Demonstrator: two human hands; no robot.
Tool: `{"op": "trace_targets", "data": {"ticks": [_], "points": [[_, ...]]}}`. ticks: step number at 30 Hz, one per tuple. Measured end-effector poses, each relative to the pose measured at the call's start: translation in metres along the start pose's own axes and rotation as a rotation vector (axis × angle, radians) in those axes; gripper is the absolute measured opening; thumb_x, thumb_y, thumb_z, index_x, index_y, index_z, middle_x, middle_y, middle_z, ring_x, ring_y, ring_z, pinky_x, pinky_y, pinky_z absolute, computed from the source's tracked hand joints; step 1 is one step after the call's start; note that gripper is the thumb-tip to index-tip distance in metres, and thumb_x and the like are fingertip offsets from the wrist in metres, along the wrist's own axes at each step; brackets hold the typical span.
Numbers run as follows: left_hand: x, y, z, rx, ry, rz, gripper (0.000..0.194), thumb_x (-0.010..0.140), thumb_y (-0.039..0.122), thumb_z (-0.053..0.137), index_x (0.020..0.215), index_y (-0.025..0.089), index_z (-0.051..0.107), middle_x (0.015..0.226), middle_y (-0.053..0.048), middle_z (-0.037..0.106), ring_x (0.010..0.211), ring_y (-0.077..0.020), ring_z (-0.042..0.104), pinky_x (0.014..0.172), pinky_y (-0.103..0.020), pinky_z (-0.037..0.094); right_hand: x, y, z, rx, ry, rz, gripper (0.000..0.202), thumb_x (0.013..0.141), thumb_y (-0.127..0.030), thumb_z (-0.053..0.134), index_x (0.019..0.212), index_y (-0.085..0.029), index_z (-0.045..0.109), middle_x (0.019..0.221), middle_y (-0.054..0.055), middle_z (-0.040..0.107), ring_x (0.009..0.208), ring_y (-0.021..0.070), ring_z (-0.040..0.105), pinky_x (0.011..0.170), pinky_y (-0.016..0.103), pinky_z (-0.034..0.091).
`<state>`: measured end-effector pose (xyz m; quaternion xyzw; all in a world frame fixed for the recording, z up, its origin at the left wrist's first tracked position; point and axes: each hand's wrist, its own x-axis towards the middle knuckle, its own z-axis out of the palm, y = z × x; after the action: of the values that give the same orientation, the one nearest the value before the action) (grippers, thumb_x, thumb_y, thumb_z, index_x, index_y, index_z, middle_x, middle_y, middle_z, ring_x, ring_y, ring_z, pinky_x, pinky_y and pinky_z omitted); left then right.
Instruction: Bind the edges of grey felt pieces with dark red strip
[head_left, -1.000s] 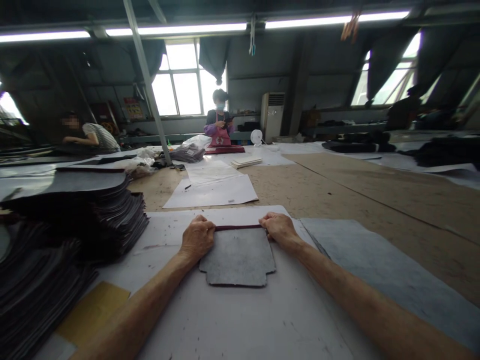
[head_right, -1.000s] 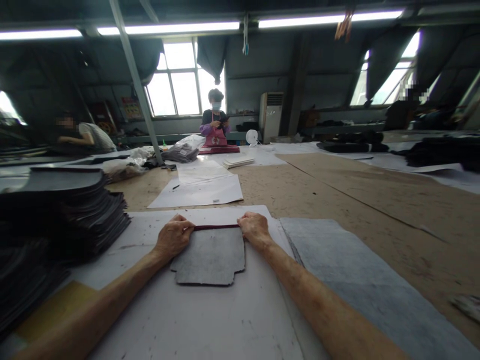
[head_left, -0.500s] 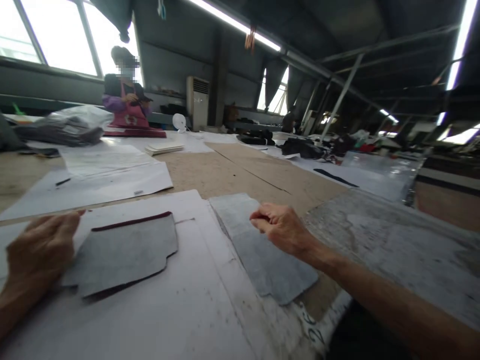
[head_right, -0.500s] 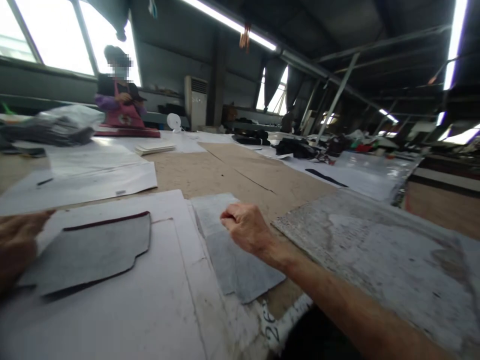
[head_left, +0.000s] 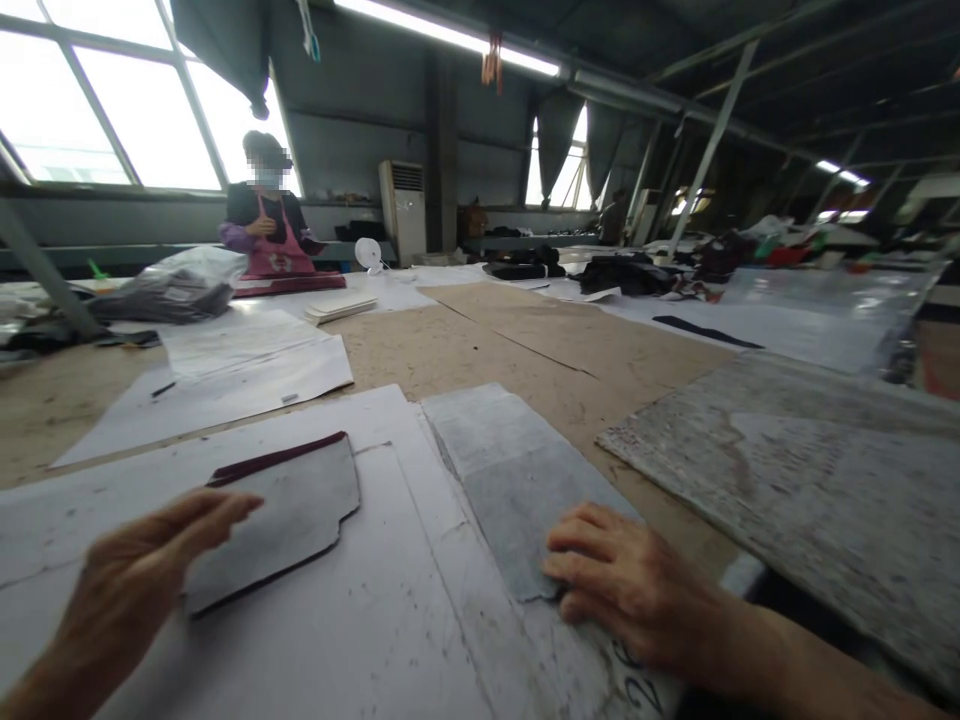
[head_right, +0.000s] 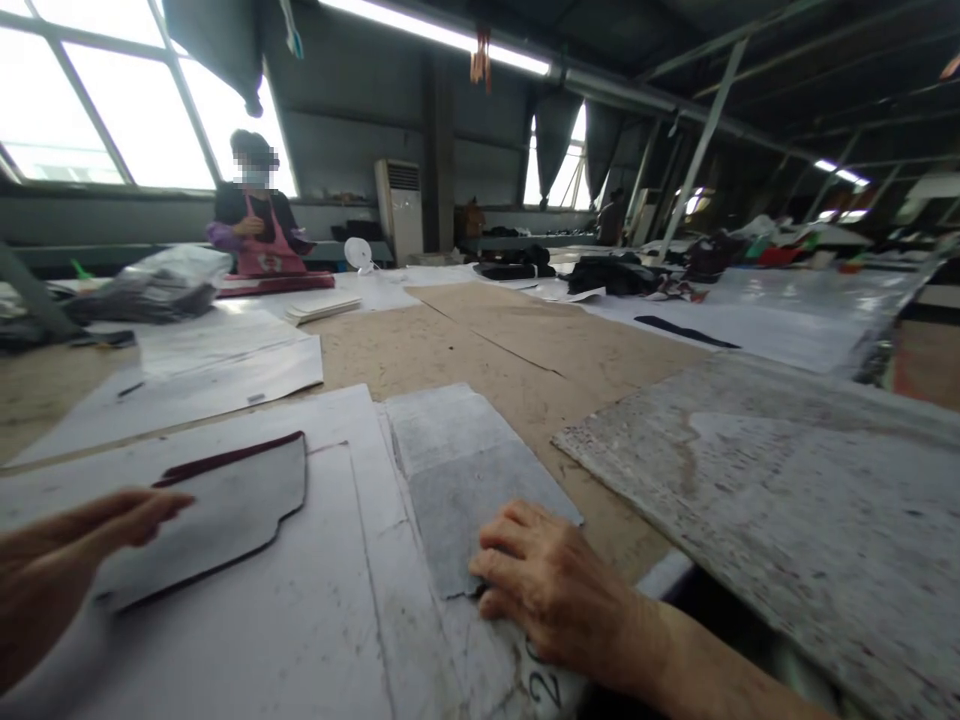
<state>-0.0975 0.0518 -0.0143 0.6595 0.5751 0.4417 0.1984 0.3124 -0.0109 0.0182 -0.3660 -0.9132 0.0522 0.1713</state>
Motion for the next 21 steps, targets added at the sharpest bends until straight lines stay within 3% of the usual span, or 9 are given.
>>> {"op": "trace_targets", "data": {"ticks": [1,3,4,7,9,11,15,19,21], "points": [[-0.010,0.025,0.016,0.021,-0.054,0.055,0.012,0.075,0.044,0.059,0.081,0.037,0.067,0.082,0.007,0.067,0.076,-0.0166,0.061,0.063,-0.021,0.048,-0.001,0.000,0.002,-0.013,0.015,-0.044,0.022,0.085,-0.014,0.040,0.087,-0.015,0.061,0.085,0.008,0.060,0.081,0.0178,0.050,0.074,0.031,0.041],[-0.027,0.067,0.048,0.033,-0.278,0.209,0.014,0.078,0.039,0.057,0.082,0.032,0.068,0.085,0.003,0.066,0.075,-0.0153,0.061,0.063,-0.020,0.048,-0.002,-0.002,0.005,0.017,0.071,-0.006,0.028,0.085,-0.012,0.032,0.081,-0.015,0.060,0.077,0.007,0.059,0.074,0.0167,0.051,0.068,0.030,0.041],[-0.034,0.083,0.062,0.046,-0.351,0.306,0.016,0.081,0.034,0.054,0.090,0.031,0.068,0.089,0.000,0.065,0.077,-0.0151,0.061,0.065,-0.021,0.048,-0.002,-0.002,0.006,0.066,0.117,0.102,0.027,0.086,-0.015,0.032,0.079,-0.016,0.059,0.073,0.006,0.058,0.070,0.0155,0.051,0.065,0.028,0.041],[-0.044,0.112,0.096,0.061,-0.517,0.612,0.028,0.087,0.023,0.043,0.110,0.025,0.059,0.104,-0.006,0.061,0.090,-0.0173,0.057,0.078,-0.028,0.046,-0.001,0.002,0.004,0.240,0.264,0.633,0.024,0.084,-0.029,0.039,0.071,-0.018,0.056,0.062,0.001,0.055,0.059,0.0126,0.050,0.055,0.024,0.039],[-0.043,0.123,0.113,0.098,-0.569,0.754,0.031,0.088,0.021,0.040,0.117,0.021,0.052,0.112,-0.008,0.057,0.099,-0.0193,0.053,0.084,-0.034,0.043,0.000,0.006,0.002,0.284,0.317,0.829,0.026,0.082,-0.036,0.039,0.068,-0.019,0.054,0.057,-0.001,0.052,0.054,0.0123,0.049,0.051,0.024,0.037],[-0.036,0.129,0.127,0.163,-0.566,0.768,0.031,0.088,0.022,0.041,0.117,0.018,0.050,0.117,-0.008,0.054,0.103,-0.0209,0.049,0.088,-0.038,0.040,0.000,0.008,0.001,0.274,0.337,0.799,0.027,0.081,-0.038,0.039,0.068,-0.019,0.054,0.057,-0.001,0.052,0.053,0.0126,0.049,0.052,0.025,0.038],[-0.022,0.132,0.147,0.296,-0.454,0.614,0.019,0.088,0.023,0.042,0.099,0.016,0.056,0.109,-0.006,0.056,0.100,-0.0220,0.048,0.088,-0.043,0.036,-0.001,-0.001,0.005,0.187,0.304,0.563,0.017,0.080,-0.030,0.043,0.076,-0.017,0.053,0.066,0.001,0.056,0.059,0.0124,0.053,0.058,0.026,0.040],[-0.019,0.130,0.155,0.315,-0.437,0.598,0.016,0.088,0.020,0.041,0.094,0.017,0.055,0.107,-0.004,0.056,0.101,-0.0204,0.048,0.088,-0.041,0.035,0.010,-0.017,0.015,-0.032,0.168,0.403,0.007,0.076,-0.023,0.053,0.078,-0.017,0.056,0.079,0.005,0.058,0.076,0.0193,0.054,0.063,0.030,0.039],[-0.021,0.129,0.156,0.330,-0.412,0.585,0.016,0.088,0.021,0.042,0.099,0.017,0.053,0.112,-0.005,0.054,0.104,-0.0204,0.046,0.088,-0.040,0.035,0.019,-0.014,0.016,-0.093,0.119,0.394,0.010,0.078,-0.019,0.050,0.072,-0.017,0.057,0.076,0.006,0.058,0.073,0.0195,0.053,0.060,0.030,0.037]]}}
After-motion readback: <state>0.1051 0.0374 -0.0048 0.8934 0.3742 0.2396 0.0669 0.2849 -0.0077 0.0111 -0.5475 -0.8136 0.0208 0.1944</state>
